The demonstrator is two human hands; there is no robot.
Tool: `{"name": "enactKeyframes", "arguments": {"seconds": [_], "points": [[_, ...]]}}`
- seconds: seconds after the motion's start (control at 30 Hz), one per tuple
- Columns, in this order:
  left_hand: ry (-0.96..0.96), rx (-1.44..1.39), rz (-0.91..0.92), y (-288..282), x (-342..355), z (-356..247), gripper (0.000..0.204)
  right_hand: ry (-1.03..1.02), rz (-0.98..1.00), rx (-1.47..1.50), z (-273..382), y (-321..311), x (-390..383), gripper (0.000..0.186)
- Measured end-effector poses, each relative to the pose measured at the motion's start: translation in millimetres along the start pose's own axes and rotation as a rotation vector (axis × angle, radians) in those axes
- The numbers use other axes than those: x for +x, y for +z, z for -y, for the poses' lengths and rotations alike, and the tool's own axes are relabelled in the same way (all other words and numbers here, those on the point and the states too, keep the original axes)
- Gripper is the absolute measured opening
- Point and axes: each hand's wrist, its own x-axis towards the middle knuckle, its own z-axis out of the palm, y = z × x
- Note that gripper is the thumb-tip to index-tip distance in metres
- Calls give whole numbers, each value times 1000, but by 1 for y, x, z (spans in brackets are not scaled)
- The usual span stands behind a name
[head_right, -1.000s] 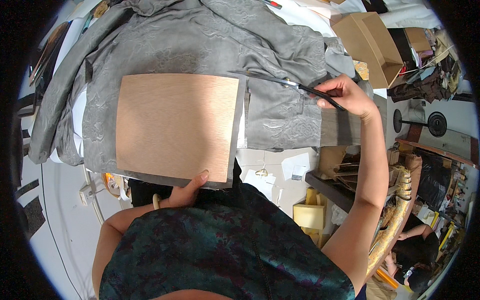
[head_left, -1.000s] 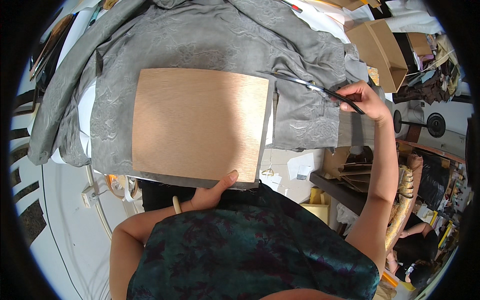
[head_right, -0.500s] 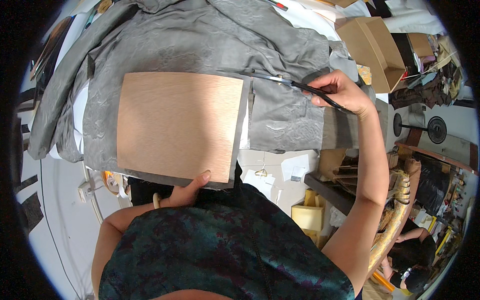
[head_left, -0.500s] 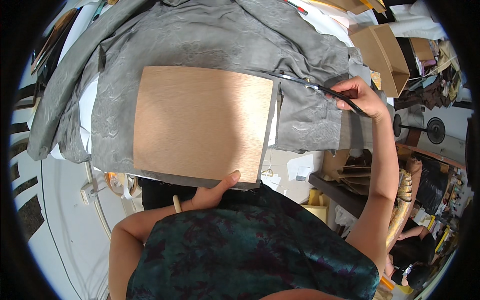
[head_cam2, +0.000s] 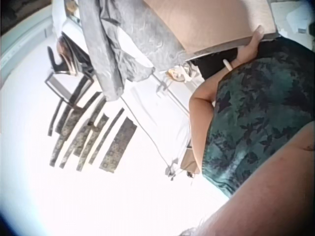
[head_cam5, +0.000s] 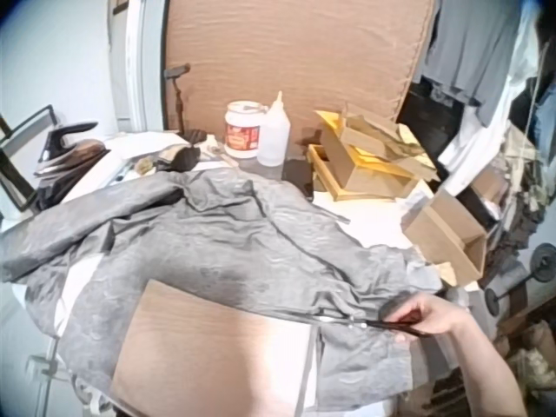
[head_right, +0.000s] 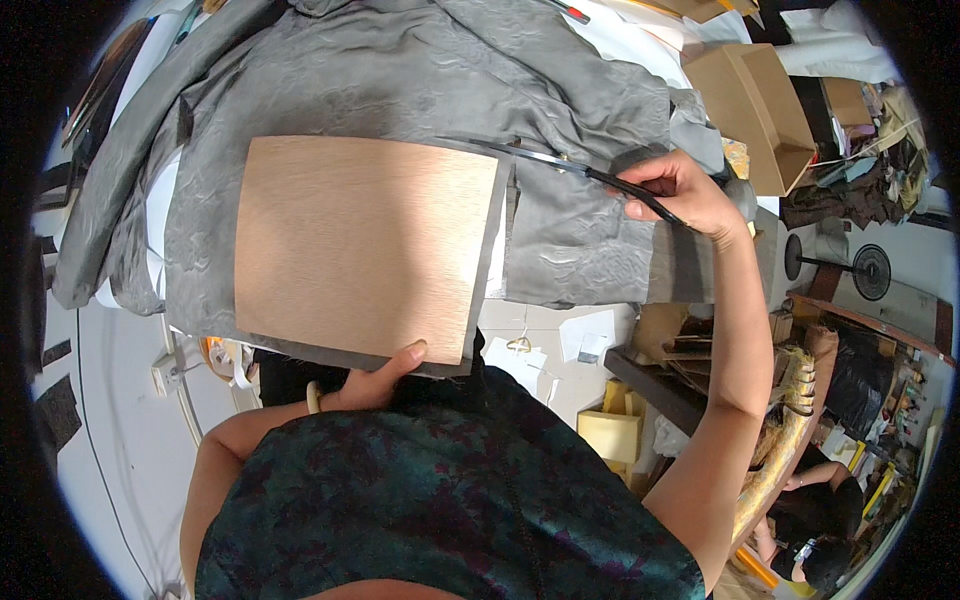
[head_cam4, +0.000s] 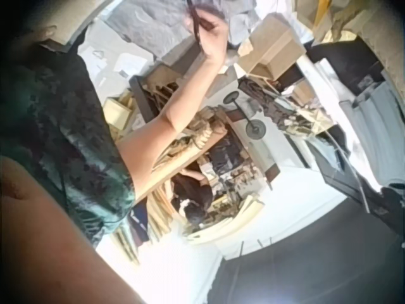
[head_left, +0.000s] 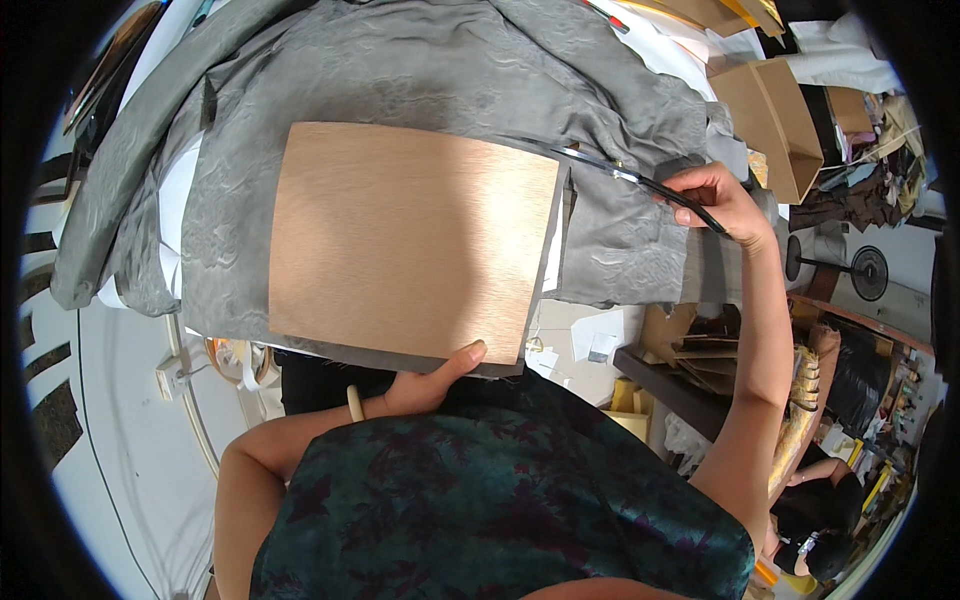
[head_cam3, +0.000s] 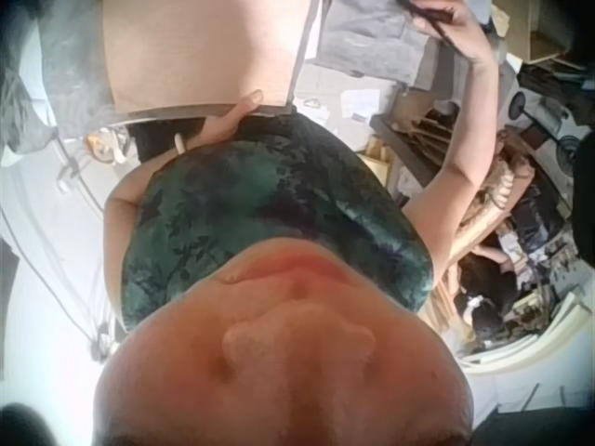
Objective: The person smooths a gray patterned fabric on a table, uses an iron to press it, then places a rectangular cardboard template on the fabric and cuts around it with scissors. The person handles the fabric, iron, cardboard, and scissors throughout the sequence.
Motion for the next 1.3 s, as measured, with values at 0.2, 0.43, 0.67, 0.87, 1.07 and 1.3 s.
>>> {"name": "enactKeyframes", "arguments": {"seconds": [0.2,0.43,0.67,0.87,1.07,1.3], "points": [[-18,11,18,1,0,-5,62,33,-4,0,8,11,11,44],[-31,25,8,1,-1,-4,63,20,-27,14,6,13,10,41],[-59,15,-4,1,-1,-5,53,-12,25,33,3,10,11,46],[19,-2,5,2,0,-3,51,-11,35,38,16,23,29,48],[-111,-26,36,5,-1,-16,71,39,13,-11,23,32,33,43],[-59,-43,11,8,-2,-14,67,21,54,22,34,40,41,43]]}}
